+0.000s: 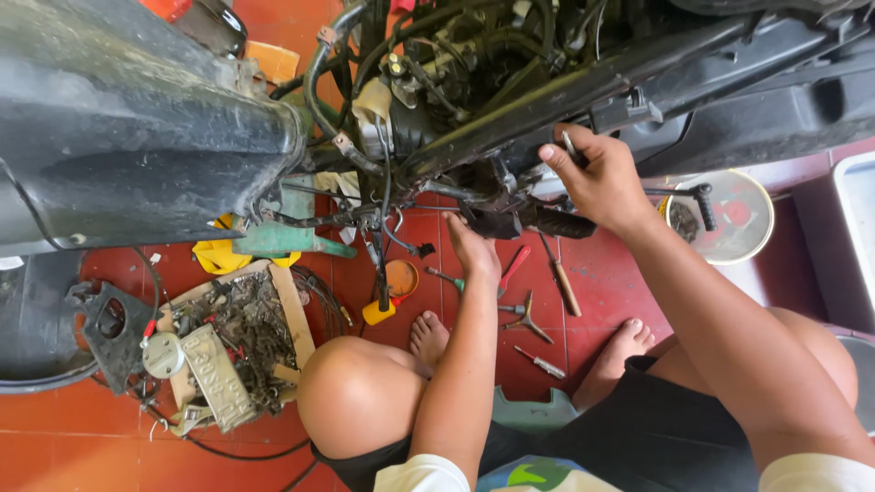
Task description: The person cleans a motorcycle part with a brush, handles various small wires and connectors by hand, and then uses a screwdriver to secure a black plastic cover onto the motorcycle frame.
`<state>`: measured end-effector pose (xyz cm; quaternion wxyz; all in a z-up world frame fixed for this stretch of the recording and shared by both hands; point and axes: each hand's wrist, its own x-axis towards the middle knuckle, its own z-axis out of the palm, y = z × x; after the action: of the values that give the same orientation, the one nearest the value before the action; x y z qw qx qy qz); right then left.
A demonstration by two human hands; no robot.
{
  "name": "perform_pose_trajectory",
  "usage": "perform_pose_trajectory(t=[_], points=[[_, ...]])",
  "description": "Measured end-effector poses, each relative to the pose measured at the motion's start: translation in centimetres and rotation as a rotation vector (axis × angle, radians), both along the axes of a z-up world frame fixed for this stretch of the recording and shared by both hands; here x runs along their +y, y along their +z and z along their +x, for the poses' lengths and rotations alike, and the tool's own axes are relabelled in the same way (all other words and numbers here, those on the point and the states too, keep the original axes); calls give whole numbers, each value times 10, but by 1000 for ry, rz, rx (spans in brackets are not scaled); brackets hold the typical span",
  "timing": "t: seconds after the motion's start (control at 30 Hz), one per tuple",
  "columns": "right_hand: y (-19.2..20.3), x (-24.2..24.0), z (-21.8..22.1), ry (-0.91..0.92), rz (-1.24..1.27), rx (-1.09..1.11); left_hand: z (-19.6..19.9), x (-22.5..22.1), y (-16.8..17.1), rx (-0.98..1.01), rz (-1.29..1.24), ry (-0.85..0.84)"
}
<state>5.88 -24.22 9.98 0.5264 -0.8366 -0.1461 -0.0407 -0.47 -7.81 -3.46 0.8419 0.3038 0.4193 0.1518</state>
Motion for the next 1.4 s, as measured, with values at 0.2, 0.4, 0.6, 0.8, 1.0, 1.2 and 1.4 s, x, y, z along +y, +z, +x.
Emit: perform_pose_trajectory(t=[0.2, 0.4, 0.6, 0.8, 1.0, 1.2, 1.4], points=[[0, 2, -2, -48, 91, -72, -6, -9, 20, -93, 61, -71], [32, 1, -16, -87, -212, -97, -6, -7, 43, -64, 228, -55], [29, 6, -18, -80, -254, -109, -14, 19, 35, -64, 584, -42], [46, 6, -24, -104, -198, -73, 0, 41, 6, -56, 799, -62], [61, -10, -12, -271, -121, 46, 12, 58, -1, -66, 895, -49], [74, 9, -12, -26, 51, 155, 5, 73, 22, -67, 733, -206], [51, 1, -19, -75, -253, 216, -5, 85, 28, 34, 669, -216]])
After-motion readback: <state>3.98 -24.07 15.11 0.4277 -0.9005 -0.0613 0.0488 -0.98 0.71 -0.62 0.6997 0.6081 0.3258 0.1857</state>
